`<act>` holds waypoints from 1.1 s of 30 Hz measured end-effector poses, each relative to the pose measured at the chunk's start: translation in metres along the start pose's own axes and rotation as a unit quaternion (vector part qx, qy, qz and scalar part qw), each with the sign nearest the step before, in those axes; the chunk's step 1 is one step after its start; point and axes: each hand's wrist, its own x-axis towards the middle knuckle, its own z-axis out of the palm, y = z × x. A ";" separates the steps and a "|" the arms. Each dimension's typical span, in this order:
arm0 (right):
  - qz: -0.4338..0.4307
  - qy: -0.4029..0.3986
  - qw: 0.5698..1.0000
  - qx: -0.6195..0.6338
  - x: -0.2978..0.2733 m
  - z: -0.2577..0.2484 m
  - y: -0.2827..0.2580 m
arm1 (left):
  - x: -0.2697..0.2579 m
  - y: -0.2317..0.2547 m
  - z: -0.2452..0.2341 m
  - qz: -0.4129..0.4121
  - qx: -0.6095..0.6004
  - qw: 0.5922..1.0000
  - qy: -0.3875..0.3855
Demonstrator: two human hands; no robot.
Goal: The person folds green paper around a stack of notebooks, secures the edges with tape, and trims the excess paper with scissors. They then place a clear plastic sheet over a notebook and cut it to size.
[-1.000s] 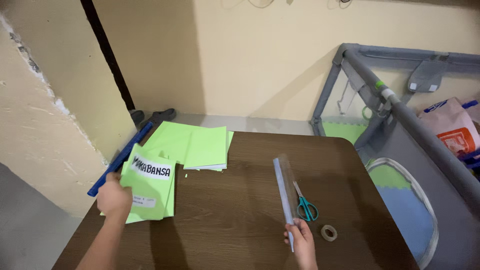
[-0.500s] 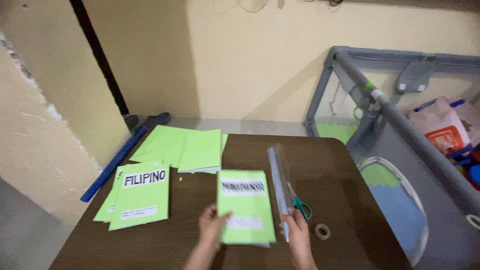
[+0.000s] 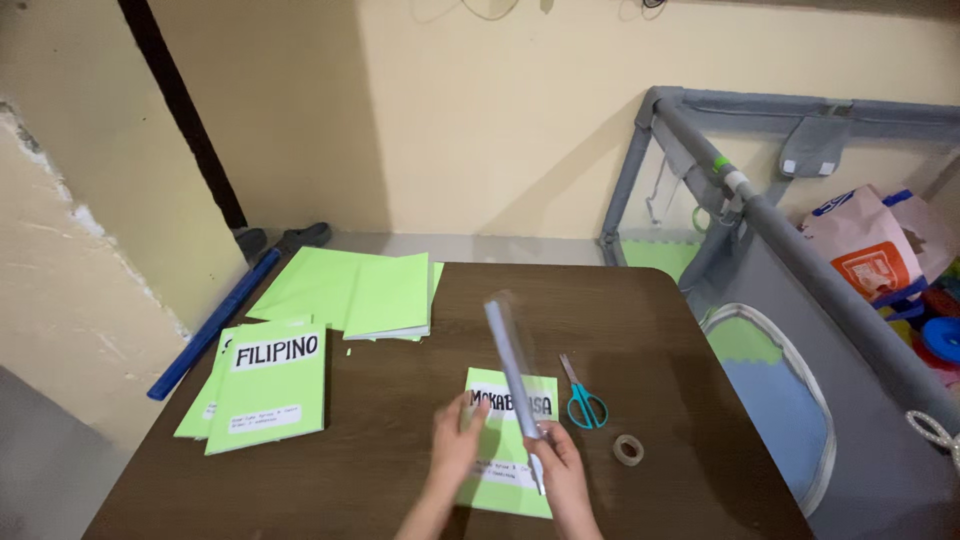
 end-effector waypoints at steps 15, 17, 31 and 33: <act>0.082 -0.085 0.992 0.052 -0.031 0.025 -0.070 | -0.026 0.025 -0.045 -0.084 -0.327 0.914 -0.227; 0.091 -0.080 0.989 0.089 -0.032 0.023 -0.074 | -0.031 0.029 -0.052 -0.081 -0.338 0.908 -0.234; 0.074 -0.037 0.994 0.075 -0.028 0.010 -0.072 | -0.027 0.046 -0.086 -0.135 -0.289 0.928 -0.195; 0.072 -0.008 0.996 0.057 -0.027 0.005 -0.071 | -0.019 0.041 -0.088 -0.110 -0.244 0.949 -0.167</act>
